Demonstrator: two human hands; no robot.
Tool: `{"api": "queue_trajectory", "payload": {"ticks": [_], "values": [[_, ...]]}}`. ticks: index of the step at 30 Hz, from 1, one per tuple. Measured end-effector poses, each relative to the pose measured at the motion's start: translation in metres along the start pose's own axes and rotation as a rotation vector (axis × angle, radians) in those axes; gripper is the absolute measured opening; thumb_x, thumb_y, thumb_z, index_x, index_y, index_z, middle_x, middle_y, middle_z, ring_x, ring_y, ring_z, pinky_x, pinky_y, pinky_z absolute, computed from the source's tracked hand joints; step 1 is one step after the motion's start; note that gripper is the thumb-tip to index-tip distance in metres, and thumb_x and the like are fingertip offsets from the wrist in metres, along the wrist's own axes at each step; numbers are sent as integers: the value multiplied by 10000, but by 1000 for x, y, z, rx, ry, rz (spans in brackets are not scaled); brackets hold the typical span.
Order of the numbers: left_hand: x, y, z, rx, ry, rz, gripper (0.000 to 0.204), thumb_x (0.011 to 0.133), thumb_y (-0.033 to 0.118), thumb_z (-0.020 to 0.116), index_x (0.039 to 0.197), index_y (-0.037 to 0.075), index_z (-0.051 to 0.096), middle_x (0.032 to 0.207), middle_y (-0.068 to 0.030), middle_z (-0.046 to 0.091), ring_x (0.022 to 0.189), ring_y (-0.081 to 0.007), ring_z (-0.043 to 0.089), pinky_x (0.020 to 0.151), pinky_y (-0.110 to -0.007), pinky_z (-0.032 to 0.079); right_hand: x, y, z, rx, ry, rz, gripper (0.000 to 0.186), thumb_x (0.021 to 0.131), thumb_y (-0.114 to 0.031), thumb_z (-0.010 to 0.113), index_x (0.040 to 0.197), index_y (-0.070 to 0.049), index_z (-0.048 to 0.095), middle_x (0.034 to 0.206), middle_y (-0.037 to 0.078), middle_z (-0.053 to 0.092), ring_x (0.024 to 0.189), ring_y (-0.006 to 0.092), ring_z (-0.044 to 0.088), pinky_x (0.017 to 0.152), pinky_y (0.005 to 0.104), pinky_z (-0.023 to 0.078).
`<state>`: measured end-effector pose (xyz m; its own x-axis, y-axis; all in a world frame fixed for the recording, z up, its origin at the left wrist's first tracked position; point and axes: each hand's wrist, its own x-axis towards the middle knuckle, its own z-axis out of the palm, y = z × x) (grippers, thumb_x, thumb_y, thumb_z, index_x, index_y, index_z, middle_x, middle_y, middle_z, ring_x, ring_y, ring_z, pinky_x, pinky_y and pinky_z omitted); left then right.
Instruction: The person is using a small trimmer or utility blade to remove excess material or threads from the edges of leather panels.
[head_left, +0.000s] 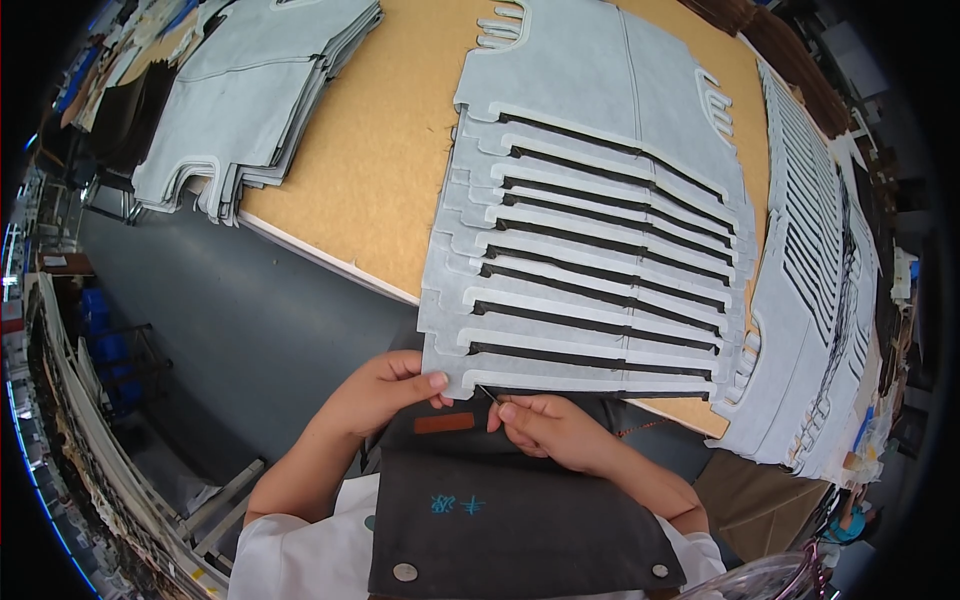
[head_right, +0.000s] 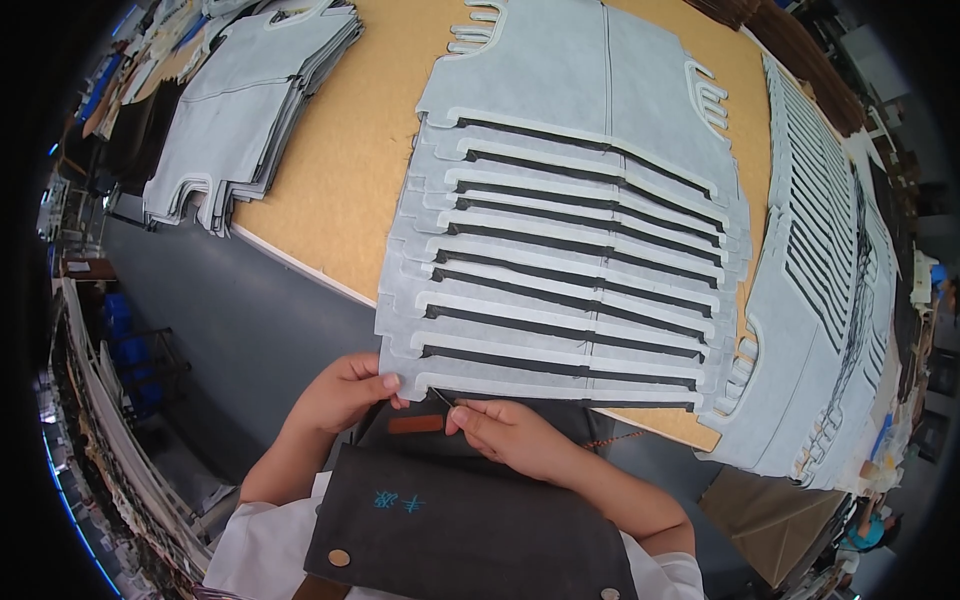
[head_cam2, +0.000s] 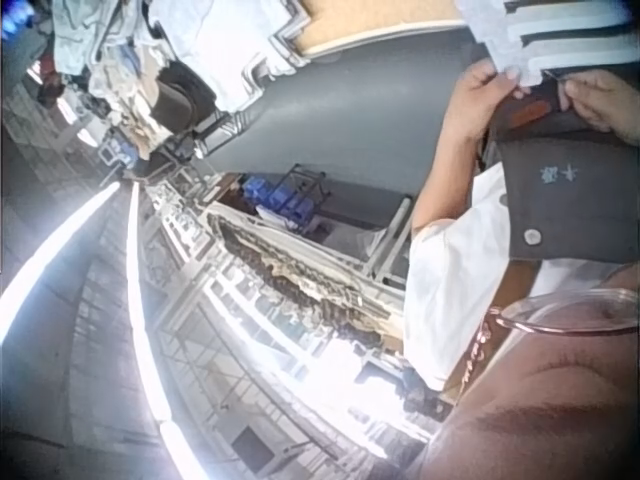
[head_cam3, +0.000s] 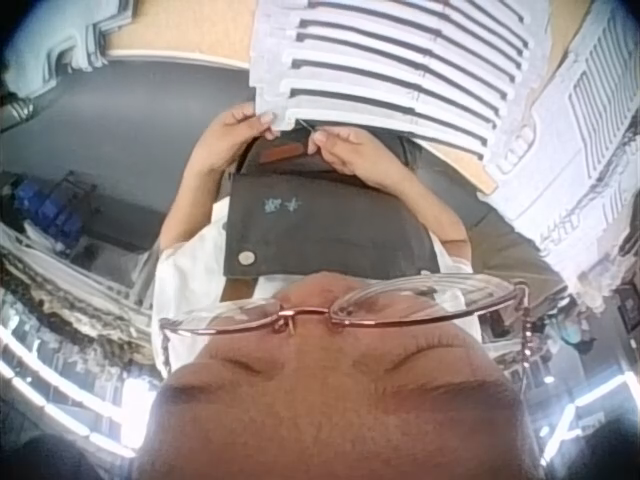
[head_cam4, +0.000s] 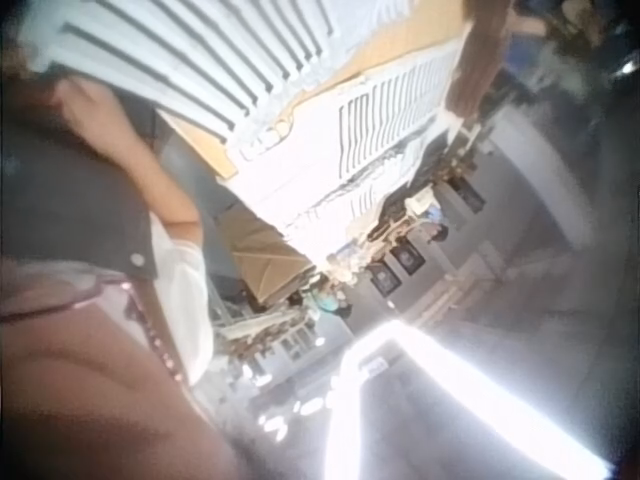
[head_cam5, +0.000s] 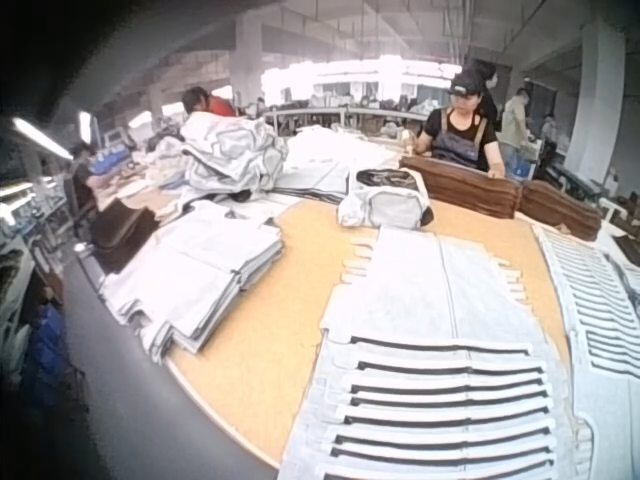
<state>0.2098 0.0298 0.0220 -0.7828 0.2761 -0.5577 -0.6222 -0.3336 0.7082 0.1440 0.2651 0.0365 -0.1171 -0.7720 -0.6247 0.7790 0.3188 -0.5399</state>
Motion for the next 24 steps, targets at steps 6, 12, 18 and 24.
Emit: {"api": "queue_trajectory", "payload": {"ticks": [6, 12, 18, 24], "values": [[-19, 7, -29, 21, 121, 81, 193, 916, 181, 569, 873, 9, 645, 880, -71, 658, 765, -103, 578, 724, -245, 479, -17, -4, -9, -239, -69, -82, 310, 989, -293, 418, 1066, -13, 528, 656, -51, 359, 562, 33, 314, 508, 182, 287], [-9, 15, 11, -122, 150, 62, 343, 905, 77, 558, 1222, -12, 464, 1076, -131, 626, 921, -175, 620, 754, -266, 502, -41, -37, -4, -213, 82, -172, 370, 975, -283, 434, 1151, 35, 503, 688, -23, 429, 586, 45, 371, 534, 191, 314], [19, 26, 33, -143, 212, 266, 325, 869, 28, 593, 1180, 8, 500, 1027, -95, 635, 876, -128, 606, 798, -274, 493, -21, -32, 1, -96, 43, -56, 324, 990, -292, 388, 1090, -2, 492, 648, 4, 457, 504, 67, 432, 476, 200, 341], [19, 32, 34, -50, 245, 272, 358, 839, -33, 594, 1172, 3, 468, 969, -53, 619, 820, -85, 583, 755, -247, 490, -5, -38, 6, 76, 16, -75, 366, 989, -337, 394, 1070, 3, 503, 625, -13, 414, 472, 56, 367, 430, 204, 300]]}}
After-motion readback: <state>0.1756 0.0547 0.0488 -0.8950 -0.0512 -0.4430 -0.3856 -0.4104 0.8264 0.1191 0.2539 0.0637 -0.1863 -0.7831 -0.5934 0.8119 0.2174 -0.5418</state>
